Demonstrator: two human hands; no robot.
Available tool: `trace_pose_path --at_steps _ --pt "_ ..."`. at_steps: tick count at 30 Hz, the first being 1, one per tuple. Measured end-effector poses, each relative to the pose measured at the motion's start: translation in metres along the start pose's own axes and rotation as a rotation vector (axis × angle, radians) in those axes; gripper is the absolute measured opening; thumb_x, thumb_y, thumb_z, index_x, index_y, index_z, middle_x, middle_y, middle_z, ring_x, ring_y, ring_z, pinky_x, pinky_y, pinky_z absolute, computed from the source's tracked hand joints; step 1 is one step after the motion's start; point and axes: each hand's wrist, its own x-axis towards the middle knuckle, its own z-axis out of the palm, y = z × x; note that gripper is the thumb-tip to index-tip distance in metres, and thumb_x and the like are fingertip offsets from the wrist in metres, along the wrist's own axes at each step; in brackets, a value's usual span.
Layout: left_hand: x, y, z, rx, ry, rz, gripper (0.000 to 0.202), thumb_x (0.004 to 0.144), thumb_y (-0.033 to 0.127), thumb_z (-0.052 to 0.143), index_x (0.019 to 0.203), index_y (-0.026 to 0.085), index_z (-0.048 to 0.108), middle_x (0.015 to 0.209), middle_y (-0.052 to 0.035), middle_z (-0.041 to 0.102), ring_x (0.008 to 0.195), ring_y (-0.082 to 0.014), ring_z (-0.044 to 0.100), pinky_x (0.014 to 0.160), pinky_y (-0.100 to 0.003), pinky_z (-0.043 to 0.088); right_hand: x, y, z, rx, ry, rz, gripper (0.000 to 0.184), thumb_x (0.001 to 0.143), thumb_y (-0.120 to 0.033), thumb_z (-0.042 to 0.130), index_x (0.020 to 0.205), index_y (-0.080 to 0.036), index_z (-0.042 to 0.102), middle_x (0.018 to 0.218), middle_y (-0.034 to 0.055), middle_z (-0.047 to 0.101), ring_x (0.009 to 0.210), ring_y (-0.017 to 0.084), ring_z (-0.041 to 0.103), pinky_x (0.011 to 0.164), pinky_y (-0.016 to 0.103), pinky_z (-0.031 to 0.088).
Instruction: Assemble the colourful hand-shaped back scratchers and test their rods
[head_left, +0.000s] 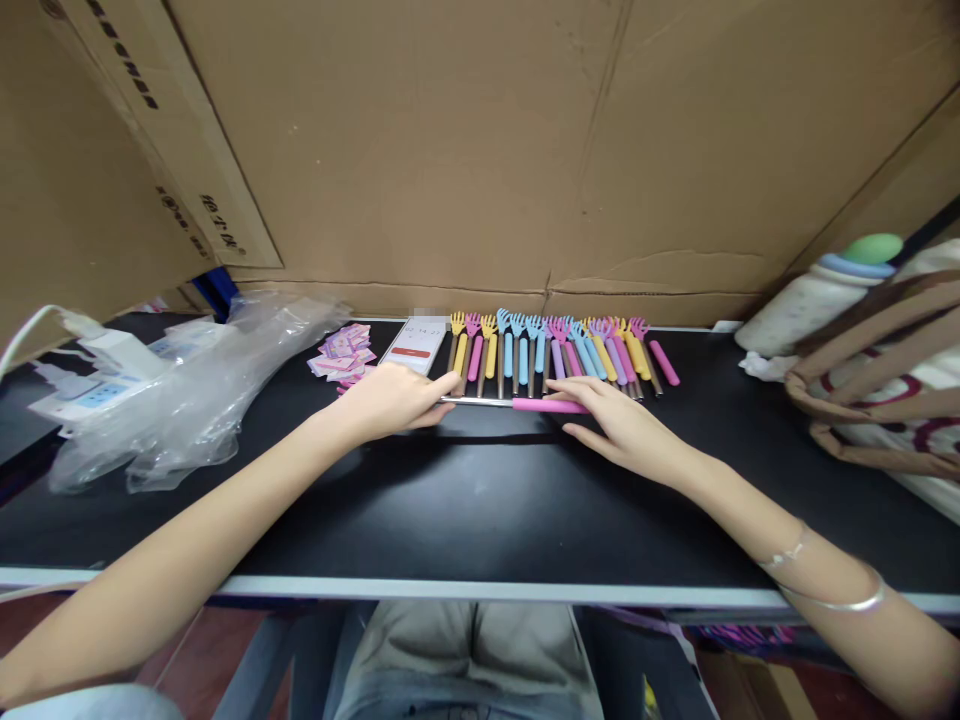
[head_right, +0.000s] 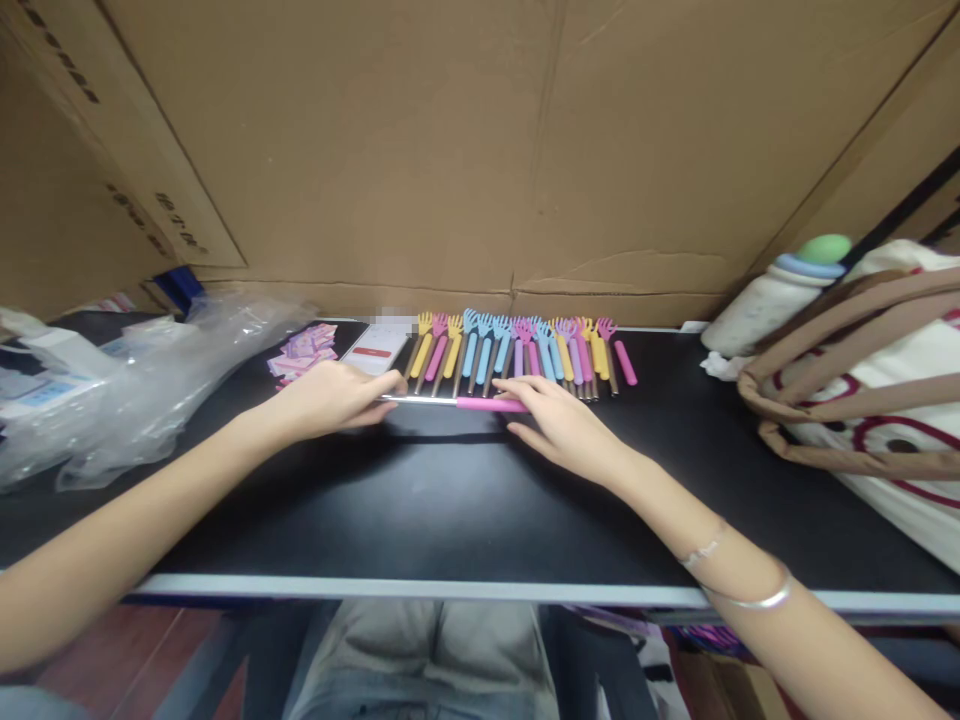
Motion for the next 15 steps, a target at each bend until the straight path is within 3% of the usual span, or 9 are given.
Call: trace_pose_path --at_steps 15 --pt "0.0 0.0 0.0 0.004 0.016 0.029 0.019 0.092 0.031 0.04 0.099 0.018 0.051 0.058 0.0 0.063 0.049 -0.0152 0.06 0.045 -0.02 0.031 0.012 0.004 0.001 -0.104 -0.048 -0.021 0.049 0.088 -0.033 0.046 0.135 -0.022 0.04 0.123 0.0111 0.053 0.111 0.025 0.053 0.092 0.042 0.047"
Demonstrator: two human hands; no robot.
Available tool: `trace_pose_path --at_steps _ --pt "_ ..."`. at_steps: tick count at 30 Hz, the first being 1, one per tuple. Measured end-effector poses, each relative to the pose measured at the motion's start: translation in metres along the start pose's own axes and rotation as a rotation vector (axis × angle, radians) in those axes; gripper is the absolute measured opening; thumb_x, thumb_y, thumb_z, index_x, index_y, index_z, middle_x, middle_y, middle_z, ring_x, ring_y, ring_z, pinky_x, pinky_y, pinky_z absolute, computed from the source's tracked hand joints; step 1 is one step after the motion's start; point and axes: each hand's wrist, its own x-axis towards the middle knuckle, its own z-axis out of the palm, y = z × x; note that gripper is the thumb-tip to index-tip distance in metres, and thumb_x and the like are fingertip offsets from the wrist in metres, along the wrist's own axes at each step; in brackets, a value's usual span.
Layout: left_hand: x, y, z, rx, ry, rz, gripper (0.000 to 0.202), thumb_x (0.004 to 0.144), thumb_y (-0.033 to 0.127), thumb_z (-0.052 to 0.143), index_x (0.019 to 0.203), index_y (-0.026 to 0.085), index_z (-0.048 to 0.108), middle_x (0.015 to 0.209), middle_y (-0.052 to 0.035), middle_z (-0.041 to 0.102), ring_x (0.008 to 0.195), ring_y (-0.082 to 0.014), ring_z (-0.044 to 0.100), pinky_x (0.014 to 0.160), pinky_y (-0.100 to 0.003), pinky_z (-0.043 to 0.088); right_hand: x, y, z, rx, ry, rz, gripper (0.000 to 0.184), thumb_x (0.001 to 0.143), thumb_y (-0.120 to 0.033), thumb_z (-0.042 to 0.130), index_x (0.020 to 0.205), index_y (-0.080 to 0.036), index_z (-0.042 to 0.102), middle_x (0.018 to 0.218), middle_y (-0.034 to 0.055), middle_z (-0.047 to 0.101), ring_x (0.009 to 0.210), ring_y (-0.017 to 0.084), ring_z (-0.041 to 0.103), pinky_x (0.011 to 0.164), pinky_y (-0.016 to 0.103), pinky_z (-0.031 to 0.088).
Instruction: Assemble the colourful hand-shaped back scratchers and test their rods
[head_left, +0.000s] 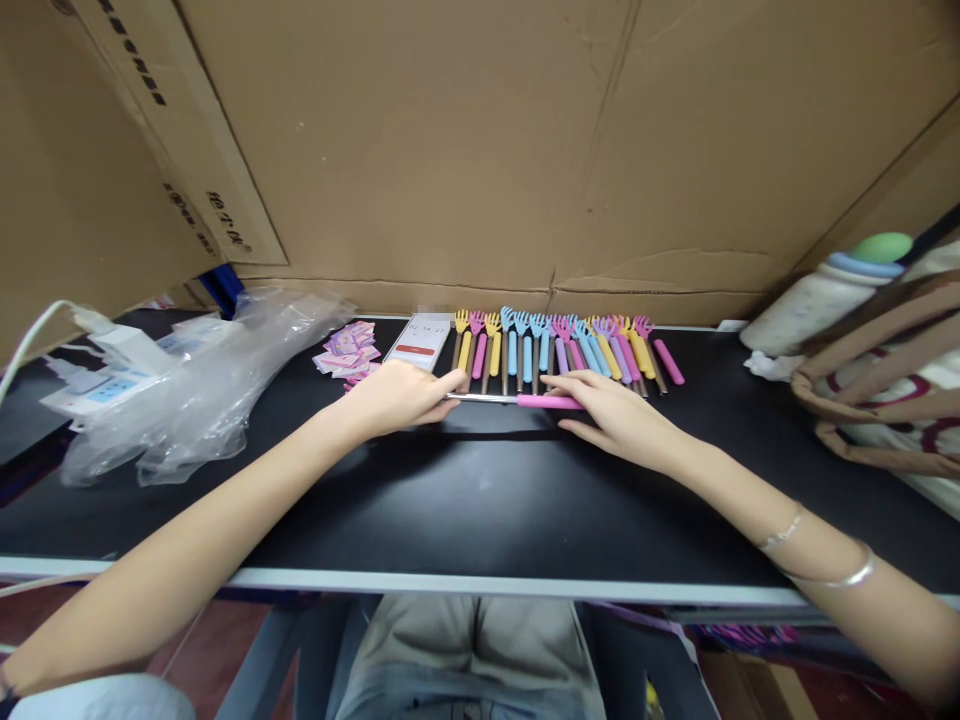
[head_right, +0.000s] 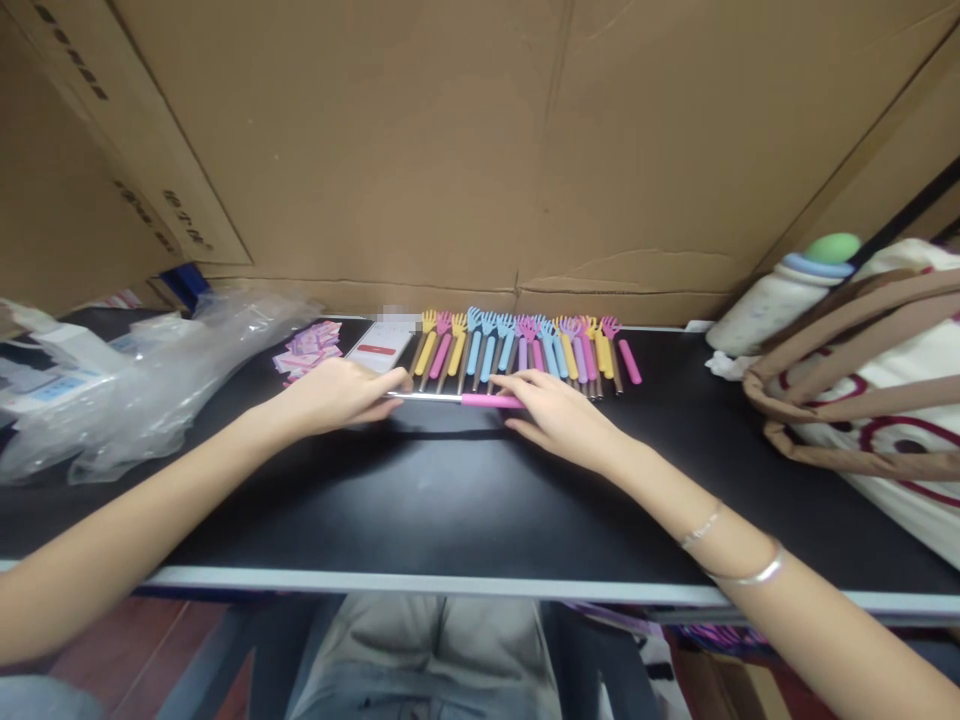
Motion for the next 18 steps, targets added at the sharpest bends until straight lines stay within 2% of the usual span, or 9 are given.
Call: trace_pose_path --at_steps 10,18 --pt "0.001 0.003 0.003 0.021 0.03 -0.015 0.017 0.091 0.033 0.042 0.098 0.02 0.052 0.06 0.0014 0.064 0.053 -0.0163 0.063 0.044 -0.023 0.026 0.004 0.003 0.008 -0.063 0.032 -0.028 0.044 0.09 -0.035 0.045 0.131 -0.02 0.045 0.112 0.0106 0.057 0.1 0.023 0.057 0.083 0.035 0.048" --pt "0.004 0.013 0.01 -0.029 0.13 -0.213 0.016 0.091 0.036 0.048 0.097 0.023 0.056 0.067 0.0013 0.068 0.058 -0.0151 0.064 0.046 -0.024 0.023 0.006 0.008 0.004 -0.121 0.171 -0.012 0.03 0.093 -0.032 0.04 0.109 -0.018 0.06 0.092 0.009 0.062 0.084 0.02 0.057 0.074 0.031 0.044"
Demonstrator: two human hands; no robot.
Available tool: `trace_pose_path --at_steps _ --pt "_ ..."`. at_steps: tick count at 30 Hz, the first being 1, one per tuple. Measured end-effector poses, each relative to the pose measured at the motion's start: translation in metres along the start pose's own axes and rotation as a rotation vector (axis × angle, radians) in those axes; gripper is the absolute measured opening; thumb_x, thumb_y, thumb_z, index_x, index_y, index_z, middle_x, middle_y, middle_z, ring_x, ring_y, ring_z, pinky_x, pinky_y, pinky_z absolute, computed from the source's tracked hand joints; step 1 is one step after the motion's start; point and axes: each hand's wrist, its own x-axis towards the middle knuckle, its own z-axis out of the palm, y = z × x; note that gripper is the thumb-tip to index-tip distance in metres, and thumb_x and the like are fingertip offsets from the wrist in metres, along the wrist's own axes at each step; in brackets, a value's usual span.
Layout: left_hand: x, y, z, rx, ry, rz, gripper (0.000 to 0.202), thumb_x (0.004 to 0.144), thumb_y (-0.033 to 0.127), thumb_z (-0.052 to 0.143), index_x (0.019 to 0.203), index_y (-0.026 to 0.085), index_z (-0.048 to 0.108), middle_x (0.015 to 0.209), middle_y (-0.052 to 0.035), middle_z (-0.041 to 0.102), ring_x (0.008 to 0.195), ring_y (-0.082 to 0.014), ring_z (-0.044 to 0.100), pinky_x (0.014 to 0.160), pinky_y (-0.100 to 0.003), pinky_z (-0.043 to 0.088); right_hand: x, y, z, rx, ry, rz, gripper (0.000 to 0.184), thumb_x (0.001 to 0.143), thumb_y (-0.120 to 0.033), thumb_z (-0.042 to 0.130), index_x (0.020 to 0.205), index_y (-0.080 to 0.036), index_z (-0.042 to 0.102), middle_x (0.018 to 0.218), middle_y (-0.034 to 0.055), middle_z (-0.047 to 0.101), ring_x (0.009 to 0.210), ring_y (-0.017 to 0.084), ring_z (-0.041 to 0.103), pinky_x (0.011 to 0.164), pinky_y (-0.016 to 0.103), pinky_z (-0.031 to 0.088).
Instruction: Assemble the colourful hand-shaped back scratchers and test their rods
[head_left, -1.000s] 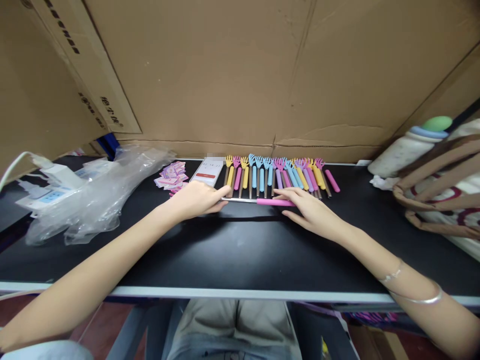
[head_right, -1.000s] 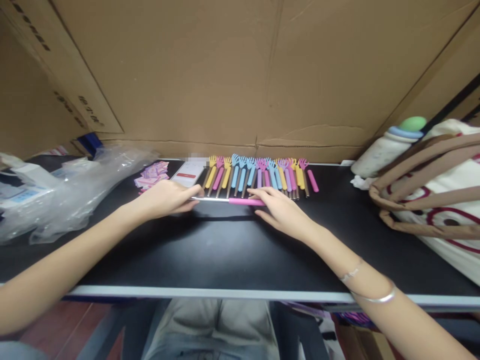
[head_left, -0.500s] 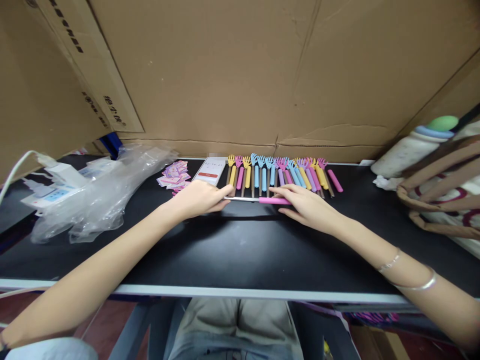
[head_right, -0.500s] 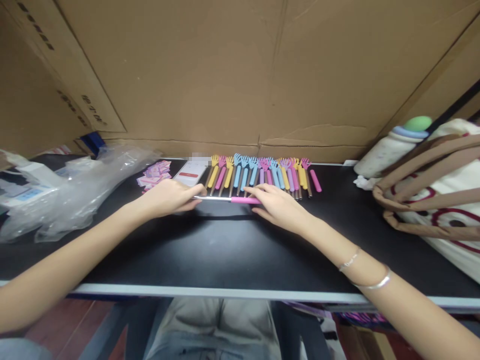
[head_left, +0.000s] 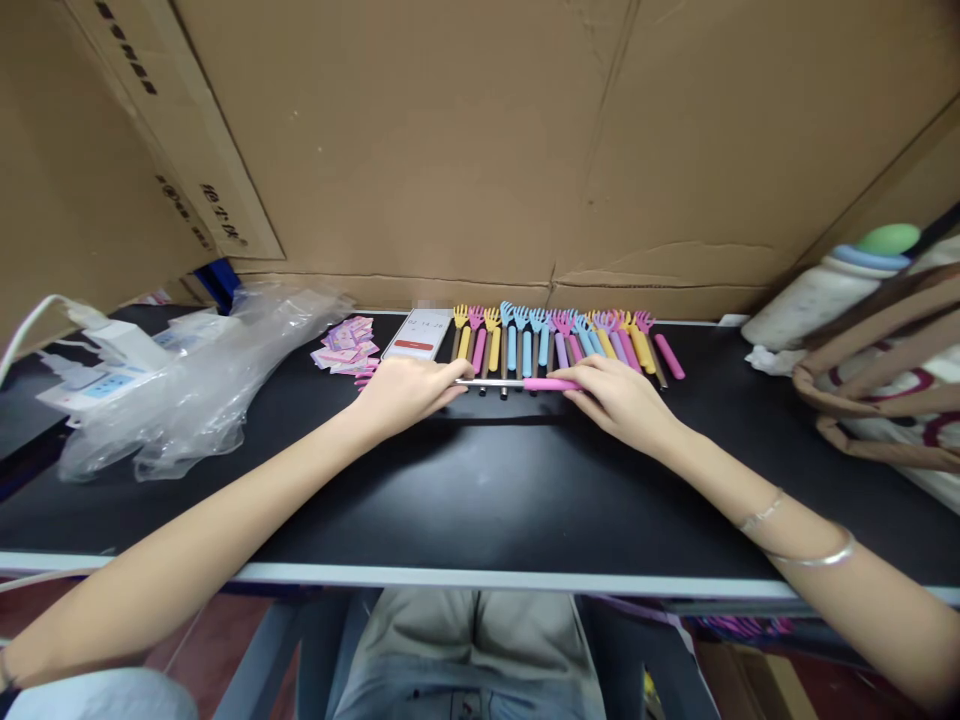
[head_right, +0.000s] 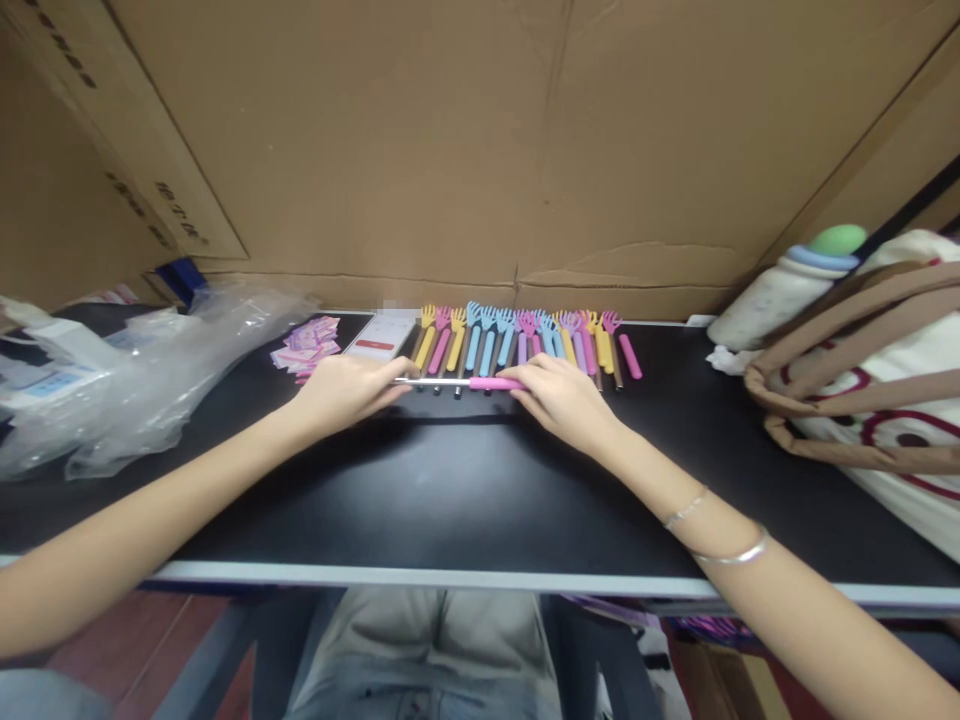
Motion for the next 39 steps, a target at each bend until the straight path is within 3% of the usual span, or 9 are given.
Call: trace_pose_path --at_steps 6,14,22,30,39 --pt "-0.002 0.005 0.006 -0.083 0.046 -0.098 0.015 0.091 0.033 0.049 0.1 0.023 0.057 0.079 0.0015 0.071 0.065 -0.0146 0.066 0.047 -0.023 0.025 0.005 -0.014 -0.003 -0.056 0.064 0.021 0.023 0.092 -0.03 0.042 0.102 -0.018 0.06 0.089 0.0046 0.068 0.075 0.017 0.06 0.067 0.027 0.04" --pt "-0.003 0.006 0.007 -0.121 0.047 -0.09 0.016 0.093 0.032 0.047 0.101 0.023 0.058 0.086 0.0021 0.071 0.07 -0.0141 0.066 0.049 -0.023 0.028 0.018 -0.02 -0.006 -0.086 -0.017 0.015 0.029 0.093 -0.041 0.039 0.099 -0.021 0.06 0.088 0.0009 0.071 0.071 0.015 0.064 0.054 0.024 0.034" --pt "-0.005 0.005 0.01 -0.031 -0.026 -0.009 0.027 0.095 0.04 0.038 0.092 0.022 0.058 0.069 -0.0001 0.066 0.061 -0.0148 0.062 0.047 -0.025 0.024 0.01 -0.017 0.007 -0.019 -0.099 0.034 0.038 0.096 -0.043 0.031 0.097 -0.021 0.062 0.079 0.0026 0.07 0.065 0.015 0.064 0.053 0.024 0.033" --pt "-0.005 0.008 0.012 -0.066 -0.05 -0.007 0.029 0.097 0.039 0.033 0.095 0.022 0.056 0.075 -0.0007 0.068 0.065 -0.015 0.063 0.049 -0.023 0.028 0.007 -0.018 0.005 -0.005 -0.094 0.037 0.032 0.094 -0.041 0.036 0.097 -0.021 0.061 0.081 0.0014 0.071 0.066 0.015 0.064 0.054 0.023 0.033" --pt "-0.002 0.014 0.01 -0.156 -0.165 -0.07 0.025 0.095 0.037 0.036 0.1 0.023 0.057 0.083 0.0001 0.07 0.07 -0.0161 0.065 0.052 -0.023 0.034 0.007 -0.015 0.005 0.022 -0.115 0.061 0.032 0.092 -0.043 0.039 0.097 -0.022 0.062 0.082 0.0013 0.071 0.067 0.014 0.063 0.055 0.022 0.033"
